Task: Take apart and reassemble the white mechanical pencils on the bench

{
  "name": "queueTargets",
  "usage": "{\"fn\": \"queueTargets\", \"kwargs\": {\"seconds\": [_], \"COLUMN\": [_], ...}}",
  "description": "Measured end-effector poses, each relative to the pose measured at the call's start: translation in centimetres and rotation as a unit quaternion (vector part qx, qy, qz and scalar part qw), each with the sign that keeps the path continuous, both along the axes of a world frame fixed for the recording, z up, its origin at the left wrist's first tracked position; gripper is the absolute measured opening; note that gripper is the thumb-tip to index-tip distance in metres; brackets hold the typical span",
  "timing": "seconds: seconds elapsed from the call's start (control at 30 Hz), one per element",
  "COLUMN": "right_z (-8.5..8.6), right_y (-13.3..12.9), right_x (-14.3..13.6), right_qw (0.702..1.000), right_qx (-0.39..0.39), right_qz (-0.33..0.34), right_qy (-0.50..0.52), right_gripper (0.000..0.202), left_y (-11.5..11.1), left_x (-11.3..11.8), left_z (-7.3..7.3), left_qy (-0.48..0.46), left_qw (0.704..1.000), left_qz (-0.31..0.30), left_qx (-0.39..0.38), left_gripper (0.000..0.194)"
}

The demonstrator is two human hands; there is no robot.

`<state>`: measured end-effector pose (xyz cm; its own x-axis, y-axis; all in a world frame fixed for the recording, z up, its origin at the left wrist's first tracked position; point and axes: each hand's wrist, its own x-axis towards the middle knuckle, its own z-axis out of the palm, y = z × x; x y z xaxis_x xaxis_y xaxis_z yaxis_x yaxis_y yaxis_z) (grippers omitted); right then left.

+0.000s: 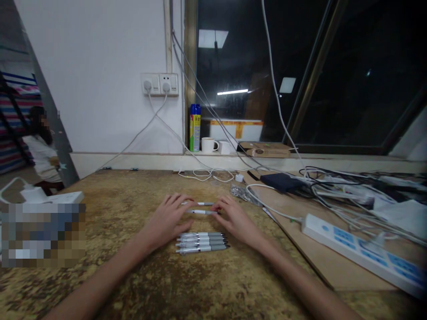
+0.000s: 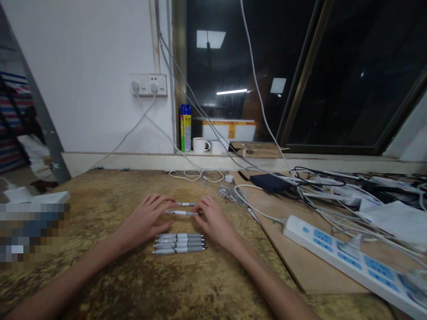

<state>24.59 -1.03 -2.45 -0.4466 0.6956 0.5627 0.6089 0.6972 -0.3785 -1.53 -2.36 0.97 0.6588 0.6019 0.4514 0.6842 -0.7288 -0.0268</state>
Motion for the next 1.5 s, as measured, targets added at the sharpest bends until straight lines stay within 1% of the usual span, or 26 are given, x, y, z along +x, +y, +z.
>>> {"fn": "queueTargets", "kwargs": {"seconds": [0.03, 0.1, 0.13, 0.27, 0.37, 0.47, 0.53, 0.6, 0.7, 0.77, 0.83, 1.0, 1.2, 1.33, 1.5], "right_z": [0.0, 0.1, 0.1, 0.4, 0.5, 0.3, 0.1, 0.0, 0.2, 0.4, 0.6, 0.5, 0.7, 1.1, 0.7], "right_y": [-0.1, -0.1, -0.1, -0.8, -1.4, -1.6, -1.5, -1.4, -1.7, -2.1, -2.3, -2.1, -2.0, -2.2, -2.0], "right_x": [0.0, -0.1, -0.1, -0.2, -0.4, -0.6, -0.7, -0.7, -0.8, -0.8, -0.9, -1.0, -1.3, -1.6, -1.9], "right_qw": [1.0, 1.0, 0.999, 0.999, 1.0, 0.997, 0.994, 0.99, 0.983, 0.979, 0.976, 0.978, 0.976, 0.973, 0.973], "right_qx": [-0.002, -0.002, -0.003, -0.003, 0.014, 0.03, 0.032, 0.034, 0.038, 0.034, 0.023, -0.015, -0.021, -0.006, 0.031], "right_qz": [0.005, 0.009, 0.008, -0.004, -0.016, -0.024, -0.034, -0.051, -0.063, -0.069, -0.075, -0.079, -0.08, -0.08, -0.08], "right_qy": [0.011, 0.03, 0.039, 0.046, -0.01, -0.073, -0.102, -0.127, -0.166, -0.19, -0.204, -0.195, -0.201, -0.216, -0.215], "right_gripper": [0.007, 0.007, 0.007, 0.008, 0.015, 0.019, 0.02, 0.023, 0.023, 0.022, 0.019, 0.015, 0.015, 0.016, 0.016], "left_y": [0.2, 0.7, 0.9, 1.3, 0.9, 0.3, 0.1, 0.0, 0.1, 0.1, -0.1, -0.8, -0.7, -0.6, -0.8], "left_x": [0.7, 1.8, 2.1, 2.5, 2.3, 2.3, 2.4, 2.4, 2.5, 2.5, 2.6, 3.1, 3.3, 2.9, 2.6], "left_z": [0.2, 0.4, 0.3, -0.4, -0.7, -0.6, -0.6, -0.6, -0.8, -0.9, -1.0, -1.0, -1.3, -1.7, -1.8], "left_qy": [0.019, 0.044, 0.043, -0.004, -0.026, -0.054, -0.053, -0.03, 0.021, 0.053, 0.071, 0.041, 0.022, 0.01, 0.006], "left_qw": [1.0, 0.999, 0.999, 1.0, 1.0, 0.998, 0.998, 0.999, 0.999, 0.997, 0.996, 0.998, 0.996, 0.993, 0.99], "left_qz": [0.0, 0.003, 0.006, 0.013, 0.005, -0.009, -0.01, -0.002, 0.017, 0.025, 0.029, 0.055, 0.086, 0.101, 0.113], "left_qx": [0.004, 0.015, 0.018, 0.014, -0.007, -0.023, -0.024, -0.012, 0.028, 0.052, 0.056, 0.013, -0.027, -0.059, -0.086], "left_gripper": [0.034, 0.022, 0.02, 0.024, 0.027, 0.027, 0.026, 0.026, 0.027, 0.028, 0.026, 0.023, 0.026, 0.029, 0.034]}}
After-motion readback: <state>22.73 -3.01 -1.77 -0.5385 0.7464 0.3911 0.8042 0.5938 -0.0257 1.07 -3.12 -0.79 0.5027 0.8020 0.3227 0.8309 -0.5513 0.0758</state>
